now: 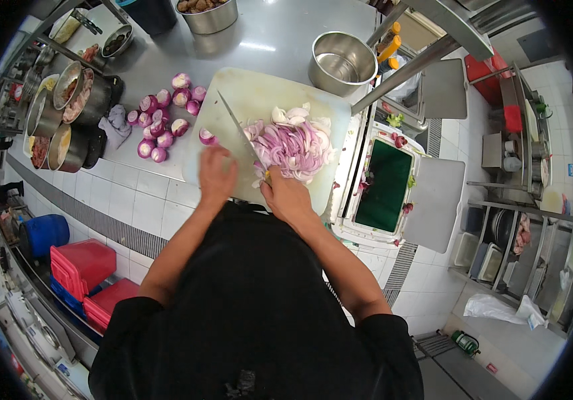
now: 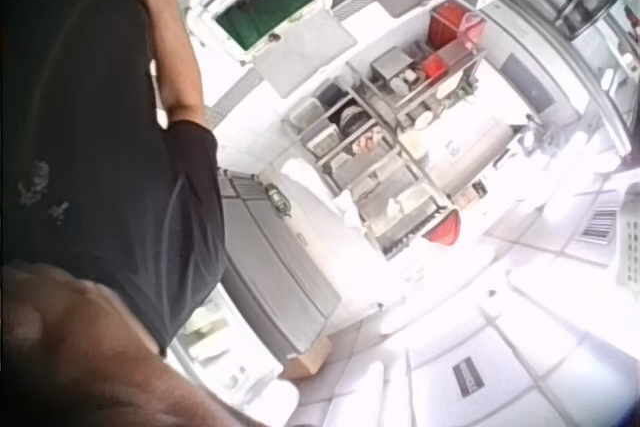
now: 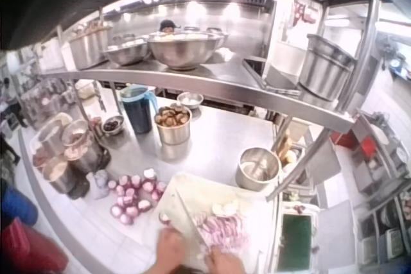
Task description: Slice red onions on a cutting board using a chef's knife in a commercial kitchen.
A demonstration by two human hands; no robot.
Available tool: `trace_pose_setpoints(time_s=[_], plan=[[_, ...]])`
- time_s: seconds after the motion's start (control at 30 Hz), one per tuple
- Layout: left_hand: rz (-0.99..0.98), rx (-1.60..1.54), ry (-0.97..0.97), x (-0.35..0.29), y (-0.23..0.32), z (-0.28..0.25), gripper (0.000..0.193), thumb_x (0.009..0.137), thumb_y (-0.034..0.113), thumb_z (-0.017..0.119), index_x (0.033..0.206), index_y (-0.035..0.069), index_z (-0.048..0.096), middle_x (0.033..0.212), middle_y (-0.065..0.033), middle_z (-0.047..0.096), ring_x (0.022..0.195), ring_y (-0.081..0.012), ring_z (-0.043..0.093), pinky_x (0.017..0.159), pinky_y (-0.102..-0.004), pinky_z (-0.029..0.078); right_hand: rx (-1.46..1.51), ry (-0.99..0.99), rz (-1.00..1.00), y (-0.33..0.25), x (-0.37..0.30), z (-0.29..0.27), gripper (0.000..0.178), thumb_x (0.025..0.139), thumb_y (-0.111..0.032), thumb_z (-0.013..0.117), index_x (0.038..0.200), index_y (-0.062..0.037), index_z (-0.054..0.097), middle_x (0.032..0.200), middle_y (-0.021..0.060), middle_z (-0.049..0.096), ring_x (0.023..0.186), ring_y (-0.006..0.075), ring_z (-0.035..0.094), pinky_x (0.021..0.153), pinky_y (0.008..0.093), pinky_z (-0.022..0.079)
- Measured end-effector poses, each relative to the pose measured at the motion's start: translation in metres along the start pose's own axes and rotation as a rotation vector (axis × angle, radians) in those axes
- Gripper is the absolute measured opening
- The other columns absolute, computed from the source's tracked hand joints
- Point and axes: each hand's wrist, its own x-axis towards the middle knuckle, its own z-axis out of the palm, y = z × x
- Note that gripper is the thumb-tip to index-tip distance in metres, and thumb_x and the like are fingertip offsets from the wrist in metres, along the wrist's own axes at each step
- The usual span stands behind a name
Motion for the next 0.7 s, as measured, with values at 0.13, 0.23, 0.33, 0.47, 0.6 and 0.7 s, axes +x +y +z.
trace_pose_setpoints(time_s=[0.13, 0.23, 0.33, 0.47, 0.6, 0.7], plan=[[-0.132, 0.137, 0.063, 0.031, -0.039, -0.016, 0.039, 0.083, 0.011, 0.078, 0.119, 0.006, 0.064, 0.127, -0.0163, 0.058, 0.114, -0.0397, 0.058, 0.095, -0.0492, 0.048, 0.13, -0.028, 0.016, 0.007, -0.015, -0.005, 0.043, 0.103, -0.033, 0.058, 0.126, 0.0013, 0.051, 0.086, 0.0321, 0.069, 0.084, 0.0523, 0.068, 0.076, 0.0575, 0.05], [-0.097, 0.166, 0.006, 0.054, -0.047, -0.014, 0.043, 0.084, 0.013, 0.078, 0.124, 0.006, 0.063, 0.125, -0.0165, 0.059, 0.115, -0.0403, 0.057, 0.096, -0.05, 0.048, 0.183, -0.108, 0.036, 0.017, -0.02, 0.008, 0.042, 0.102, -0.035, 0.058, 0.123, 0.0021, 0.052, 0.085, 0.0324, 0.07, 0.085, 0.0538, 0.068, 0.079, 0.0603, 0.05], [-0.168, 0.231, 0.014, 0.068, -0.055, -0.015, 0.042, 0.084, 0.014, 0.078, 0.122, 0.006, 0.062, 0.124, -0.0175, 0.06, 0.114, -0.0418, 0.057, 0.098, -0.0505, 0.047, 0.235, -0.136, 0.036, 0.025, -0.022, 0.02, 0.044, 0.103, -0.037, 0.056, 0.123, 0.0025, 0.053, 0.086, 0.0333, 0.069, 0.087, 0.0538, 0.068, 0.08, 0.0596, 0.05], [-0.207, 0.206, -0.029, 0.043, -0.062, -0.026, 0.04, 0.083, 0.014, 0.079, 0.118, 0.005, 0.062, 0.123, -0.0176, 0.062, 0.113, -0.0418, 0.058, 0.099, -0.0504, 0.048, 0.129, -0.139, 0.003, 0.027, -0.02, 0.022, 0.041, 0.103, -0.035, 0.057, 0.121, 0.0014, 0.055, 0.084, 0.0316, 0.07, 0.083, 0.0524, 0.069, 0.076, 0.0599, 0.052], [0.033, -0.034, -0.224, -0.002, -0.028, -0.025, 0.04, 0.08, 0.012, 0.081, 0.116, 0.006, 0.063, 0.12, -0.0157, 0.063, 0.112, -0.0394, 0.06, 0.099, -0.0485, 0.049, 0.018, 0.005, -0.061, 0.028, -0.011, 0.02, 0.037, 0.102, -0.033, 0.057, 0.118, -0.0006, 0.054, 0.082, 0.0289, 0.071, 0.078, 0.0504, 0.069, 0.072, 0.0603, 0.053], [0.063, -0.139, -0.318, -0.012, 0.016, -0.017, 0.039, 0.079, 0.011, 0.083, 0.114, 0.007, 0.066, 0.118, -0.0149, 0.061, 0.112, -0.0377, 0.06, 0.096, -0.046, 0.052, 0.011, 0.015, -0.074, 0.023, -0.006, 0.016, 0.037, 0.102, -0.032, 0.058, 0.12, -0.0006, 0.052, 0.081, 0.0287, 0.071, 0.078, 0.0501, 0.07, 0.072, 0.06, 0.053]])
